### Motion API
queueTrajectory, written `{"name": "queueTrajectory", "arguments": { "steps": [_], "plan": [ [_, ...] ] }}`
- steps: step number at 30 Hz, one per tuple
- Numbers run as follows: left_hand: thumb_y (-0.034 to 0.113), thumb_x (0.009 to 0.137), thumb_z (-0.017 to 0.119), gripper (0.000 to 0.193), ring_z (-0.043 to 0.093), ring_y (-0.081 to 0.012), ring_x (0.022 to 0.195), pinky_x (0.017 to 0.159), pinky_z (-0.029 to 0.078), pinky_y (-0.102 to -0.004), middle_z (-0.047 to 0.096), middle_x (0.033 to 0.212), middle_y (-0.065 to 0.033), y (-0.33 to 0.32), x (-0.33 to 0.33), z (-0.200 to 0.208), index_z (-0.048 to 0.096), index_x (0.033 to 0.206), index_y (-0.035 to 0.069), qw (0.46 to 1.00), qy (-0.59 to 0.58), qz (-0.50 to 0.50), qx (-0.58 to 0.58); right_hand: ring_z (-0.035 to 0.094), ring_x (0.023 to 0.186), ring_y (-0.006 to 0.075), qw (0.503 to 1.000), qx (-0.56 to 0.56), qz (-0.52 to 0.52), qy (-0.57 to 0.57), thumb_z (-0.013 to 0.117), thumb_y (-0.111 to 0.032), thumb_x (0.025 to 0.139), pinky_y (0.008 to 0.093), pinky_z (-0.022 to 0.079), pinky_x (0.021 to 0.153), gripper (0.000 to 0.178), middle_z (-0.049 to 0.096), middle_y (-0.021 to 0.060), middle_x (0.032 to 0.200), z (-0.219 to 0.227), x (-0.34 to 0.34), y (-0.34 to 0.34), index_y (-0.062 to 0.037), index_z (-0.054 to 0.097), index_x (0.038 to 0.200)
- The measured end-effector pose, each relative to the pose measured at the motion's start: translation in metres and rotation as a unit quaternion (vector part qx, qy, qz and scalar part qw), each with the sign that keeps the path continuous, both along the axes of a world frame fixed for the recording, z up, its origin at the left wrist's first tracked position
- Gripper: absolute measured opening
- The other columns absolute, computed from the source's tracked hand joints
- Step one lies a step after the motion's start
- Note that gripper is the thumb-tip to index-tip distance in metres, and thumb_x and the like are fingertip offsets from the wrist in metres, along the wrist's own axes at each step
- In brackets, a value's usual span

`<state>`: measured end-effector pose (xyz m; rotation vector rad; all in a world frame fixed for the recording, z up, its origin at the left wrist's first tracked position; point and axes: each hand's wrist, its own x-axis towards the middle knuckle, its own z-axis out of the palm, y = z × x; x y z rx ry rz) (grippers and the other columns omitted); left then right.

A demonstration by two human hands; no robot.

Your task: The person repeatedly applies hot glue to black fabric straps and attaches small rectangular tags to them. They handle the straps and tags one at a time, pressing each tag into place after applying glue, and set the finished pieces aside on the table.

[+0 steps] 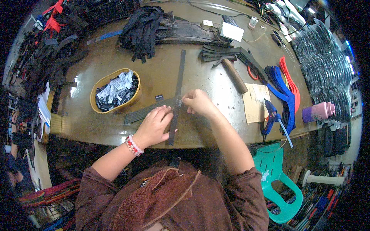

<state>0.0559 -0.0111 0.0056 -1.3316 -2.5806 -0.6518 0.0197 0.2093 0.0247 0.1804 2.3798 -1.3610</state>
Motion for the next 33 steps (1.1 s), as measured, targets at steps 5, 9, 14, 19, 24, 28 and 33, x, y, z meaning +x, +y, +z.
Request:
{"name": "queueTrajectory", "arguments": {
  "steps": [5, 9, 14, 19, 24, 28, 33],
  "plan": [
    [0.024, 0.07, 0.069, 0.05, 0.047, -0.035, 0.117, 0.102, 0.039, -0.0434, 0.051, 0.122, -0.0184, 0.0, 0.002, 0.0, 0.055, 0.111, -0.001, 1.0, -0.004, 0.003, -0.005, 0.063, 0.047, 0.0181, 0.998, 0.032, -0.017, 0.046, 0.061, -0.015, 0.083, 0.0304, 0.051, 0.047, 0.025, 0.064, 0.0135, 0.062, -0.004, -0.001, -0.009, 0.0076, 0.065, 0.093],
    [0.022, 0.068, 0.069, 0.051, 0.047, -0.035, 0.117, 0.102, 0.039, -0.0433, 0.051, 0.122, -0.0186, 0.0, 0.0, 0.0, 0.055, 0.111, -0.001, 1.0, -0.009, 0.005, -0.001, 0.065, 0.055, 0.0225, 0.993, 0.075, -0.034, 0.088, 0.061, -0.011, 0.082, 0.0319, 0.054, 0.056, 0.023, 0.066, 0.0167, 0.077, 0.0, 0.008, -0.014, 0.0051, 0.064, 0.098],
    [0.024, 0.068, 0.07, 0.051, 0.05, -0.0342, 0.114, 0.099, 0.041, -0.0433, 0.052, 0.121, -0.0175, 0.0, 0.0, 0.001, 0.055, 0.11, 0.0, 1.0, -0.005, 0.003, -0.003, 0.06, 0.081, 0.023, 0.889, 0.178, 0.065, 0.417, 0.059, 0.001, 0.078, 0.0334, 0.05, 0.073, 0.025, 0.062, 0.0115, 0.092, -0.008, 0.044, -0.01, -0.0015, 0.065, 0.101],
    [0.016, 0.073, 0.066, 0.033, 0.055, -0.0306, 0.103, 0.086, 0.047, -0.041, 0.057, 0.106, -0.0113, 0.012, -0.012, 0.013, 0.06, 0.103, 0.005, 1.0, 0.015, -0.005, -0.016, 0.055, 0.095, 0.0274, 0.858, 0.227, 0.117, 0.446, 0.056, 0.005, 0.071, 0.0362, 0.046, 0.086, 0.036, 0.059, 0.0105, 0.103, -0.024, 0.064, -0.006, -0.0026, 0.065, 0.106],
    [0.008, 0.08, 0.065, 0.012, 0.064, -0.0178, 0.07, 0.062, 0.052, -0.0313, 0.057, 0.08, -0.0084, 0.033, -0.078, 0.022, 0.059, 0.085, 0.0, 0.969, -0.212, 0.006, 0.129, 0.054, 0.096, 0.0276, 0.855, 0.237, 0.109, 0.448, 0.056, 0.004, 0.071, 0.0365, 0.045, 0.087, 0.036, 0.058, 0.0098, 0.104, -0.028, 0.062, -0.007, -0.0031, 0.063, 0.106],
    [0.013, 0.084, 0.068, 0.021, 0.063, -0.0107, 0.055, 0.049, 0.05, -0.0246, 0.057, 0.08, -0.007, 0.041, -0.106, 0.015, 0.055, 0.083, -0.004, 0.908, -0.396, 0.039, 0.129, 0.052, 0.098, 0.0268, 0.853, 0.261, 0.126, 0.433, 0.055, -0.004, 0.074, 0.0379, 0.045, 0.086, 0.035, 0.056, 0.0085, 0.106, -0.029, 0.062, -0.005, -0.0045, 0.06, 0.109],
    [0.013, 0.084, 0.067, 0.022, 0.063, -0.0112, 0.055, 0.047, 0.049, -0.0239, 0.057, 0.083, -0.0078, 0.044, -0.104, 0.012, 0.054, 0.084, -0.005, 0.913, -0.385, 0.06, 0.118, 0.052, 0.098, 0.027, 0.858, 0.238, 0.12, 0.439, 0.056, -0.003, 0.073, 0.0386, 0.044, 0.086, 0.035, 0.055, 0.0088, 0.105, -0.03, 0.061, -0.004, -0.0047, 0.06, 0.108]
  ]
}}
